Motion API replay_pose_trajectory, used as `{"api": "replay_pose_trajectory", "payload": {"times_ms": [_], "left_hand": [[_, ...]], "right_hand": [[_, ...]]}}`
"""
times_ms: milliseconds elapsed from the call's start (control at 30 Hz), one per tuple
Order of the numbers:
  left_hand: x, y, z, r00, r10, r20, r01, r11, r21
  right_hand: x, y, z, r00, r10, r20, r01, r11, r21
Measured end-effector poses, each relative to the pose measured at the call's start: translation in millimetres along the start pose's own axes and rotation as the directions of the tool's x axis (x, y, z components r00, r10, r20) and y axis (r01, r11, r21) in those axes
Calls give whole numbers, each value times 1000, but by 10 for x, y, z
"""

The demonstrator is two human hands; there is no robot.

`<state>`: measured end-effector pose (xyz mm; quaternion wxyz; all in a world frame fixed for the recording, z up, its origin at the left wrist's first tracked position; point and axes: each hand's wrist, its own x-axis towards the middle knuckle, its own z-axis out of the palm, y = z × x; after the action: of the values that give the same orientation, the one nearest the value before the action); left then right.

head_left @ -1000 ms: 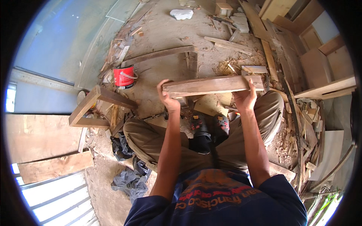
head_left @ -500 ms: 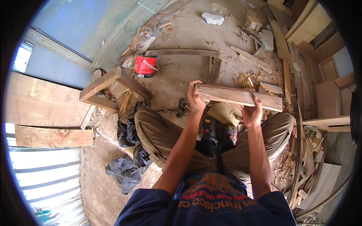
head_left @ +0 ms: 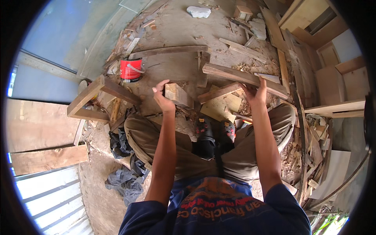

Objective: The person uses a hand saw to cut a long wooden plank into smaller pieces. They then use a hammer to split one of the cut pieces and inspect the resulting wood.

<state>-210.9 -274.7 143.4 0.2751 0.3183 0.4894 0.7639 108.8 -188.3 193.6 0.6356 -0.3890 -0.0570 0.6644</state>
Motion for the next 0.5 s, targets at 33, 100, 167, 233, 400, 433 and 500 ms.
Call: {"api": "replay_pose_trajectory", "payload": {"times_ms": [33,100,167,233,400,433,500], "left_hand": [[4,2,-73,1000,4,2,-4,999,44],[11,-64,-103,1000,11,21,-13,994,111],[-70,-102,53,1000,-1,25,-2,993,116],[-141,-104,125,999,15,44,-22,985,171],[-269,-19,-69,999,-42,25,41,997,59],[-279,-4,-61,999,-34,35,31,997,71],[-300,30,-43,998,-17,58,11,995,94]], "right_hand": [[167,43,7,997,57,-57,-60,996,-60],[572,240,-177,988,52,-144,-69,991,-116],[1086,350,-533,970,95,-226,-150,958,-243],[1297,536,-809,977,50,-205,-113,944,-311],[1196,909,-805,959,151,-238,-270,736,-621],[1206,914,-802,949,208,-238,-314,703,-639],[1219,1007,-775,947,200,-253,-316,727,-610]]}}
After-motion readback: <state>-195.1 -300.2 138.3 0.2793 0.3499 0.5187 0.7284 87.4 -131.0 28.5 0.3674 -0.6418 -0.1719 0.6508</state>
